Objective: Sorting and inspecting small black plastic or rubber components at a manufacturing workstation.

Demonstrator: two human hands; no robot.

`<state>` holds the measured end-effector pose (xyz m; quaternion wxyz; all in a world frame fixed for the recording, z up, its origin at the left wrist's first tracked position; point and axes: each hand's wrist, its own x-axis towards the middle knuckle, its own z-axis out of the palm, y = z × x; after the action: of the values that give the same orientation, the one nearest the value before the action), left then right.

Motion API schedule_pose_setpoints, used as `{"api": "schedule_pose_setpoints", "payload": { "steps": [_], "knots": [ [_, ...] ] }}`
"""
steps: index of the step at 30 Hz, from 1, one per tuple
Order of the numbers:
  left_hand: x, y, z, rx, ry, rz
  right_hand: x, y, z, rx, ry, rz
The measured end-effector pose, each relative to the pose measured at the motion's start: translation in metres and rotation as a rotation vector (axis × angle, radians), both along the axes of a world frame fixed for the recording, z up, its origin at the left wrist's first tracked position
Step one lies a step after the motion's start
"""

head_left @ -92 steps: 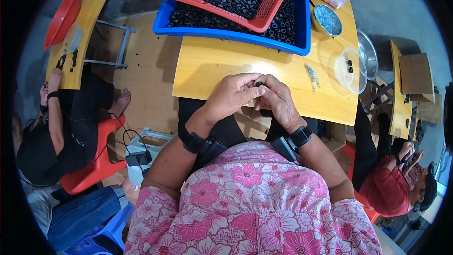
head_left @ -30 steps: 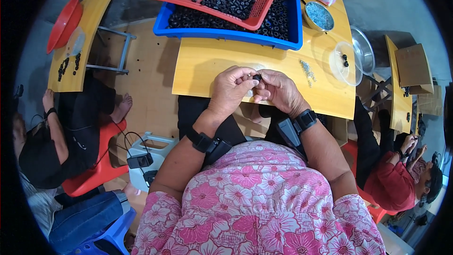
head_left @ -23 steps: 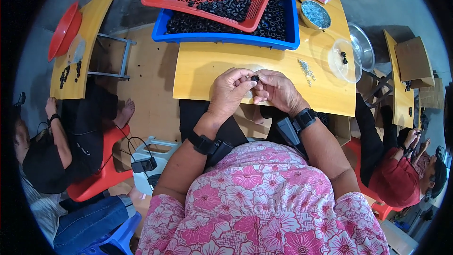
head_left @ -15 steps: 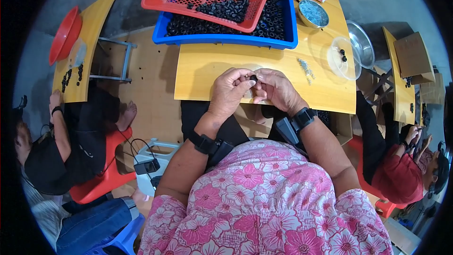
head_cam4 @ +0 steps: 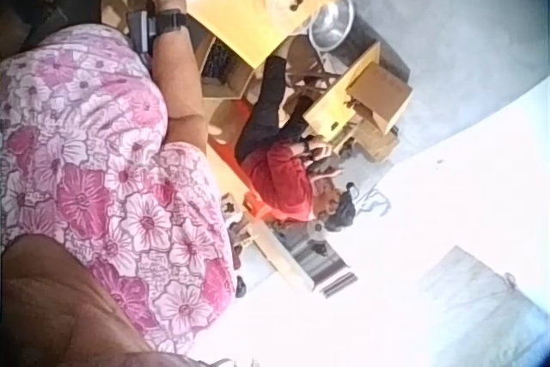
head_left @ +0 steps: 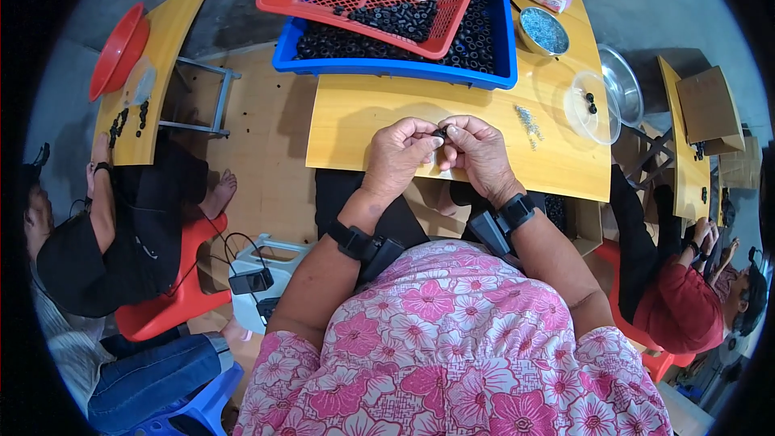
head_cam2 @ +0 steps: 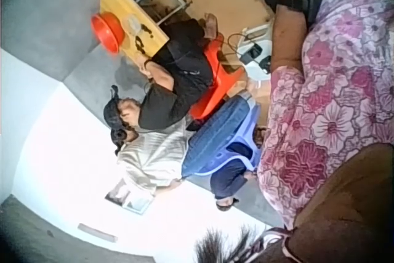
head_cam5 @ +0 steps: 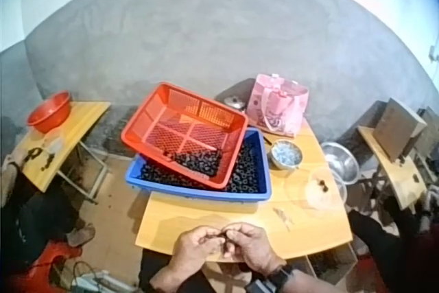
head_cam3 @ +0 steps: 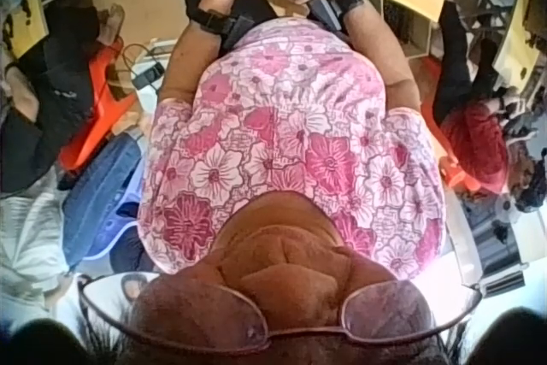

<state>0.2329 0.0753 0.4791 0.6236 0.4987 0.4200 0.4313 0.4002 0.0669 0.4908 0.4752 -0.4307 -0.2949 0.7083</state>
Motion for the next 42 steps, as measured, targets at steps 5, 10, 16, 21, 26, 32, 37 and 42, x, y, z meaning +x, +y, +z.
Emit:
{"api": "schedule_pose_setpoints", "payload": {
  "steps": [5,10,16,21,26,32,37,42],
  "knots": [
    [0.000,0.000,0.003,-0.013,0.011,-0.005,0.001,-0.002,-0.005,0.021,-0.024,0.006],
    [-0.002,0.001,0.002,-0.017,-0.009,-0.019,-0.001,-0.003,-0.004,0.035,-0.047,0.000],
    [-0.002,0.001,0.003,-0.016,0.006,-0.028,0.001,-0.002,-0.008,0.081,-0.093,0.019],
    [-0.002,0.001,0.000,-0.005,0.031,-0.023,0.001,0.001,-0.002,0.089,-0.110,0.051],
    [0.001,-0.001,-0.002,0.014,0.016,0.012,0.007,0.005,0.003,0.027,-0.027,0.108],
    [0.003,-0.002,-0.004,0.133,0.064,0.086,0.012,0.009,0.007,-0.067,-0.019,0.234],
    [0.004,-0.004,0.002,0.215,0.126,0.138,0.013,0.010,0.012,-0.064,-0.025,0.329],
    [0.005,-0.004,0.002,0.234,0.090,0.133,0.013,0.006,0.004,-0.016,-0.031,0.329]
  ]
}}
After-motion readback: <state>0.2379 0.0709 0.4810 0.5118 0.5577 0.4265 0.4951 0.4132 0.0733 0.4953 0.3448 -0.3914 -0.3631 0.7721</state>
